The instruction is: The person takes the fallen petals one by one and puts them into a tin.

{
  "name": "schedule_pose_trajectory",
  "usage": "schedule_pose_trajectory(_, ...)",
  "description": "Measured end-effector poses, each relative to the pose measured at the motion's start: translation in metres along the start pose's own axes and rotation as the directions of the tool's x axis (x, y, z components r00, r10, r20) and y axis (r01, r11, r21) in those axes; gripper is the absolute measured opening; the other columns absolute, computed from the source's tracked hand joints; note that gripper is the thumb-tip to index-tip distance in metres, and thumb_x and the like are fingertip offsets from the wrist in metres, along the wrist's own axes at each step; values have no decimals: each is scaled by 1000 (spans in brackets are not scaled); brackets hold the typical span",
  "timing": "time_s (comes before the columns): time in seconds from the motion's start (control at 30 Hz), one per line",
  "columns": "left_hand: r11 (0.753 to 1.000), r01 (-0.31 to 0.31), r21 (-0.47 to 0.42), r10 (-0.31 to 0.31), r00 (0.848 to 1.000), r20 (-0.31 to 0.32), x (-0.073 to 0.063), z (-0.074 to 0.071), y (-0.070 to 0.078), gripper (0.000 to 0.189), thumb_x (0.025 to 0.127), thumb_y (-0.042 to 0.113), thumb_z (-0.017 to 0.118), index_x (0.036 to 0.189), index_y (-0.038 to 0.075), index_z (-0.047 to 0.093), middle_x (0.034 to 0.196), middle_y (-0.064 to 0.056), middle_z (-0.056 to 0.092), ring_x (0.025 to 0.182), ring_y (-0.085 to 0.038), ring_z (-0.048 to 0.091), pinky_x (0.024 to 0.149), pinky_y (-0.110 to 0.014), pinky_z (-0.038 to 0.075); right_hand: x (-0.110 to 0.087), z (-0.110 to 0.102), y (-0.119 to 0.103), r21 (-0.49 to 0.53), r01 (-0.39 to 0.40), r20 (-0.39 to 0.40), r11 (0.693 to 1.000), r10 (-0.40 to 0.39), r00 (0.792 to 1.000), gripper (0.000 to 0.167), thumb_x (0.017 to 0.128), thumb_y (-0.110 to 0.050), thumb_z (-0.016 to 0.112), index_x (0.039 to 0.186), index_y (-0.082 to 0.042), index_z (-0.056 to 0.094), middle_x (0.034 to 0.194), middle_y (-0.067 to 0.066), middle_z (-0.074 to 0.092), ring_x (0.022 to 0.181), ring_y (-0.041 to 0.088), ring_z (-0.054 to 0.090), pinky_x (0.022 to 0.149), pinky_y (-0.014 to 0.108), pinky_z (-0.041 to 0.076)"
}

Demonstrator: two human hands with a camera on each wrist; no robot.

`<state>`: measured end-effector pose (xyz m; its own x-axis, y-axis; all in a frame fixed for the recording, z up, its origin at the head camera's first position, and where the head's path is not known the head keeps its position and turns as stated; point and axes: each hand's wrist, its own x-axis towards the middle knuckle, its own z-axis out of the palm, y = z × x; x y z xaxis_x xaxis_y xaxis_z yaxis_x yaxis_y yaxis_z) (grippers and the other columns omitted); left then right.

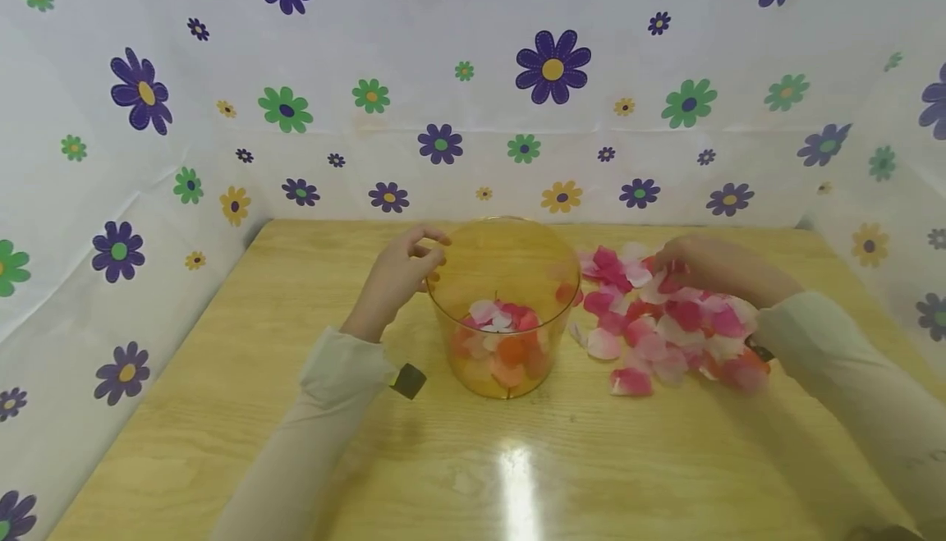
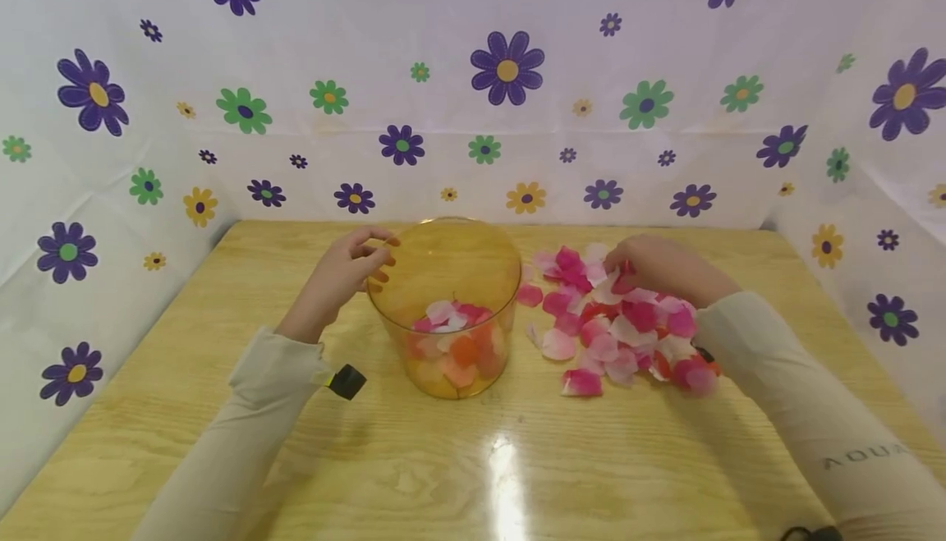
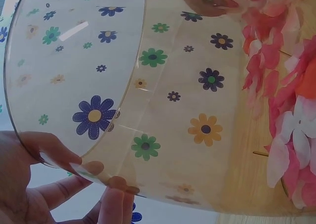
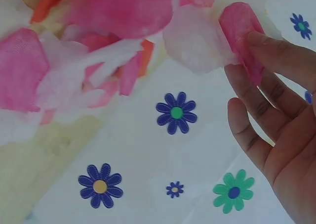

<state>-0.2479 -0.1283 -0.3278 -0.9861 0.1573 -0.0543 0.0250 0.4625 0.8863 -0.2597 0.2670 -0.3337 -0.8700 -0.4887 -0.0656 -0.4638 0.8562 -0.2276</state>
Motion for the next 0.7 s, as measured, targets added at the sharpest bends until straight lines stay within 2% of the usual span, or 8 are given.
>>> schedule_pose_trajectory(0.13,1000,-3,10,3,1000,5,-2,1,-2,29,94,18,46,121,13,54,112,-18,60,87,-29,59,71,-28,52,2,-8,-4,-68,125,-82,990,-130,988,15,73,-4,76,87,-7,72,78,2,68,70,14,60,67,32,52)
schedule_pose_trajectory(0.23,1000,-16,7,16,1000,13,-2,3,-3,30,93,17,47,121,11,54,112,-19,60,86,-30,59,70,-29,52,0,-15,-7,-72,159,-122,985,-167,978,14,72,-3,77,84,-6,70,77,3,67,69,16,62,66,33,53)
schedule_pose_trajectory(0.43,1000,-22,7,22,1000,13,-2,5,-4,30,92,18,48,120,12,55,112,-17,60,84,-27,60,72,-30,53,-8,-28,-13,-1,106,-110,994,-105,988,18,73,1,75,90,-7,71,86,6,70,82,24,69,73,38,57)
schedule_pose_trajectory(0.7,999,-34,41,34,999,12,0,-2,-1,31,93,20,48,122,13,54,114,-17,60,88,-30,61,73,-30,54,-7,-41,-24,10,111,-130,994,-109,985,19,75,-4,75,92,-12,72,89,1,71,83,18,69,76,35,56)
